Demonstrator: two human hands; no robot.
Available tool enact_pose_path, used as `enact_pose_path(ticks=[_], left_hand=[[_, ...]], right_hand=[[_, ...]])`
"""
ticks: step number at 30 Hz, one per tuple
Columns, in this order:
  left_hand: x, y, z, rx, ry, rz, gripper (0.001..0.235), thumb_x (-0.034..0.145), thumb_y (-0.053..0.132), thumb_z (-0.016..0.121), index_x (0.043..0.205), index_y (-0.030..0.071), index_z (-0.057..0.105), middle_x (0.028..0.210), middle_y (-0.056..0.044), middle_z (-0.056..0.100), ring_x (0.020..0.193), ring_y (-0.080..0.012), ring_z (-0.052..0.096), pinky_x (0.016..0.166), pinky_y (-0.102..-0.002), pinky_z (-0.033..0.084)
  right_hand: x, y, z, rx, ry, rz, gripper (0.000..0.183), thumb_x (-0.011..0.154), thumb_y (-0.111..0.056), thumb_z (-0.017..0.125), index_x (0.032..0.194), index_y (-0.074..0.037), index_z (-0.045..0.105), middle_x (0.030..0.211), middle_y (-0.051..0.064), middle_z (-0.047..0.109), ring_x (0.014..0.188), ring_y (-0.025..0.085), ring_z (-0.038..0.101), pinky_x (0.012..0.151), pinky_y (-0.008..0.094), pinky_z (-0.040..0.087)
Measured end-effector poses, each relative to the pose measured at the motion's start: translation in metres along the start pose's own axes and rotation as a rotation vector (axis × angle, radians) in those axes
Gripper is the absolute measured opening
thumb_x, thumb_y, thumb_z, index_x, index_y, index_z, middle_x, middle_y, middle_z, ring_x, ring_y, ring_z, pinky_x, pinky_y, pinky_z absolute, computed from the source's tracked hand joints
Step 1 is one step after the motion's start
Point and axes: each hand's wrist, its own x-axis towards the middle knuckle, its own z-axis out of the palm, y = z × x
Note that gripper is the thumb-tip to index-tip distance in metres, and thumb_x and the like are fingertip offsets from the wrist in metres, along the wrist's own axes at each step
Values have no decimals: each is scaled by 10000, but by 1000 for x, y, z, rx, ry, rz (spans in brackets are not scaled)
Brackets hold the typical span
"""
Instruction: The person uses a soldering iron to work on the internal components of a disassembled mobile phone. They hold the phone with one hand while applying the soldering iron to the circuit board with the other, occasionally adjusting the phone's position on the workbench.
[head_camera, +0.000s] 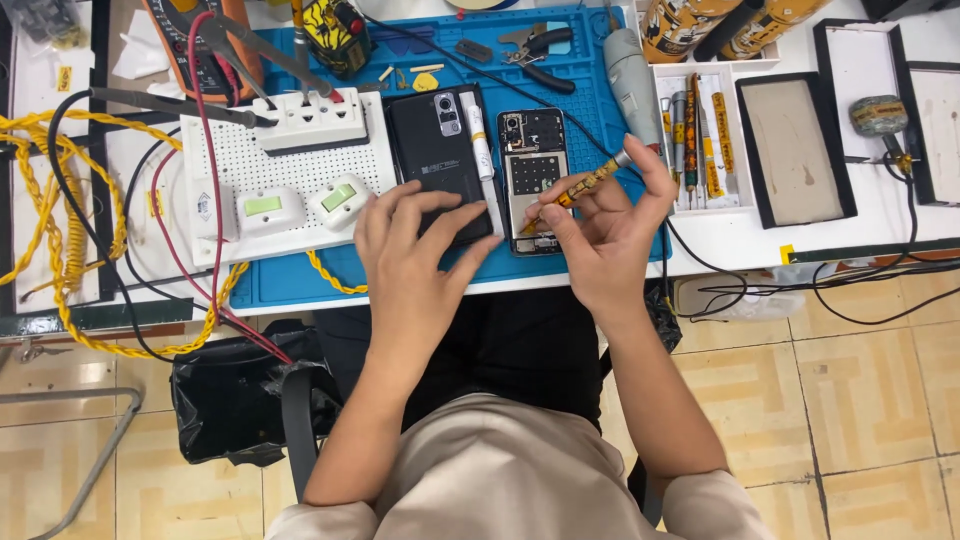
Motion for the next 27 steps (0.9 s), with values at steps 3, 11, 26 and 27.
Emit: enact_pose_path(ticks=[3,11,26,27], left_hand=[[-2,0,15,-47,-39,58,392,858,281,1013,1189,153,847,1199,-47,670,1367,-406,561,1232,-710,317],[-2,-7,17,-10,-6,40,114,952,213,947,976,158,849,976,17,714,1276,-277,644,1170,-571,394],[-9,-13,9,-5,-44,42,133,914,120,958,965,122,835,1091,-22,681,1315,-347,624,1101,-566,484],[-10,-13,8,-15,-36,40,134,906,108,961,940,119,831,1086,-22,675,1313,-349,627,1097,-562,494]], right_hand=[[0,2,3,37,-15,15,926,1067,166,731,1703,-188,158,1120,258,736,975,373,820,859,477,770],[0,-6,5,-9,44,51,880,1101,136,704,1691,-195,142,1113,237,739,969,343,825,833,439,780],[-6,2,1,-249,-115,-55,822,1047,183,701,1635,-64,182,1091,239,737,937,370,823,756,454,768],[-7,2,0,-281,-125,-78,841,1021,196,723,1624,-43,188,1085,242,745,922,383,826,745,467,768]])
